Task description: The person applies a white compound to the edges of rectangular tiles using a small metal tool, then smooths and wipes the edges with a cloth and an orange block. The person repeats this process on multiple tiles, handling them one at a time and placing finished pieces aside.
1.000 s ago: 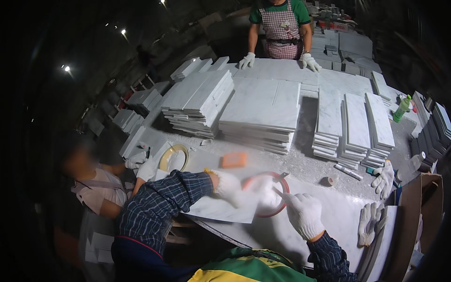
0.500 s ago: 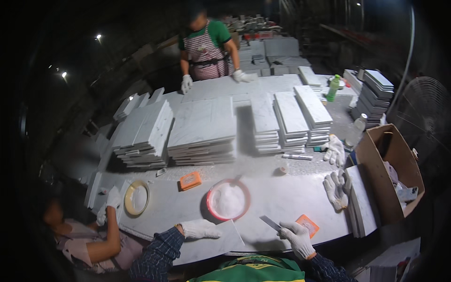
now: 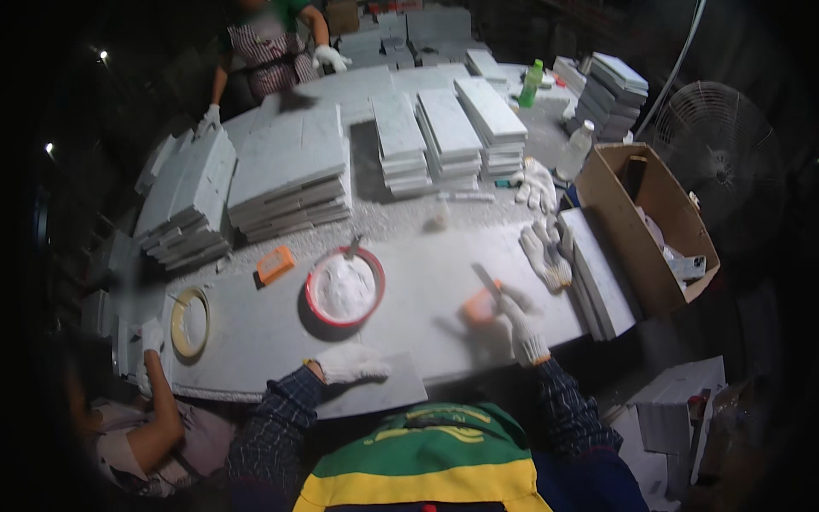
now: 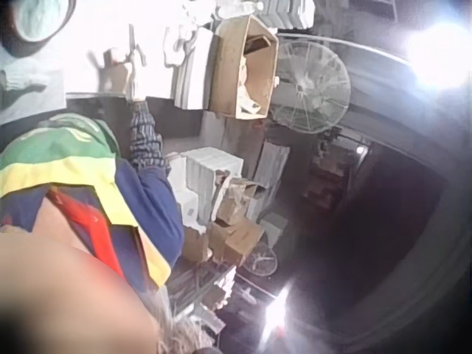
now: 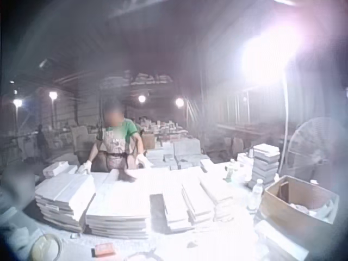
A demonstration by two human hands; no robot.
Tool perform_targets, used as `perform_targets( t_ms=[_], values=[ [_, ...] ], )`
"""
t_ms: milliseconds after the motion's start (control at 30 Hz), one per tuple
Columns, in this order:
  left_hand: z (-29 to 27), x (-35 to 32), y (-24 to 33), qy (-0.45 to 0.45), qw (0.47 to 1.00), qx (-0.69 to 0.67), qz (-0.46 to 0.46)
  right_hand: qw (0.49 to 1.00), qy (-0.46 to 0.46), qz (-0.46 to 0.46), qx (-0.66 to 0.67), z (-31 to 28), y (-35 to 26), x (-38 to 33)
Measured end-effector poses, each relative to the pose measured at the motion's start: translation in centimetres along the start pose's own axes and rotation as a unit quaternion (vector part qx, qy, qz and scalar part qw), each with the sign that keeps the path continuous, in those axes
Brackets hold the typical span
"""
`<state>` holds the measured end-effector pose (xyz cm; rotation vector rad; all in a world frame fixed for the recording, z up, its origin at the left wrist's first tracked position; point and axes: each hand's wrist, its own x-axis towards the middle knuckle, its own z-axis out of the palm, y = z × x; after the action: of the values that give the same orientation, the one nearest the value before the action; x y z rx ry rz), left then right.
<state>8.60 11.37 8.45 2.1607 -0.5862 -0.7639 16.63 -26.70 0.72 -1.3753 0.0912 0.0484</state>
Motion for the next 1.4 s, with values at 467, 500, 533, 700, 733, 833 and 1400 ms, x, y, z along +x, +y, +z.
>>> perform_targets(
  t_ms=[467, 500, 533, 700, 733, 833, 1400],
  values=[
    [4.3, 9.3, 6.3, -0.043, 0.972, 0.122, -0.198, 0.964, -0.169, 0.128, 0.158, 0.3, -1.2, 3.5],
    [4.2, 9.7, 6.4, -0.022, 0.975, 0.11, -0.19, 0.961, -0.175, 0.132, 0.168, -0.3, -1.1, 3.3],
    [4.2, 9.9, 6.4, -0.003, 0.979, 0.092, -0.184, 0.959, -0.176, 0.139, 0.174, -1.3, -1.0, 2.7],
    [3.8, 11.1, 5.6, -0.015, 0.97, 0.176, -0.17, 0.966, -0.105, 0.175, 0.16, -7.2, -1.0, -3.5],
    [3.7, 11.3, 5.5, -0.025, 0.967, 0.19, -0.169, 0.968, -0.06, 0.203, 0.138, -7.9, -1.0, -4.9],
    [3.6, 11.7, 5.4, -0.053, 0.956, 0.231, -0.172, 0.966, -0.062, 0.209, 0.142, -9.4, -1.2, -9.0],
    [7.8, 9.4, 2.9, 0.24, 0.917, 0.317, -0.018, 0.927, -0.159, 0.283, 0.189, 1.0, 1.5, -12.7]
  ],
)
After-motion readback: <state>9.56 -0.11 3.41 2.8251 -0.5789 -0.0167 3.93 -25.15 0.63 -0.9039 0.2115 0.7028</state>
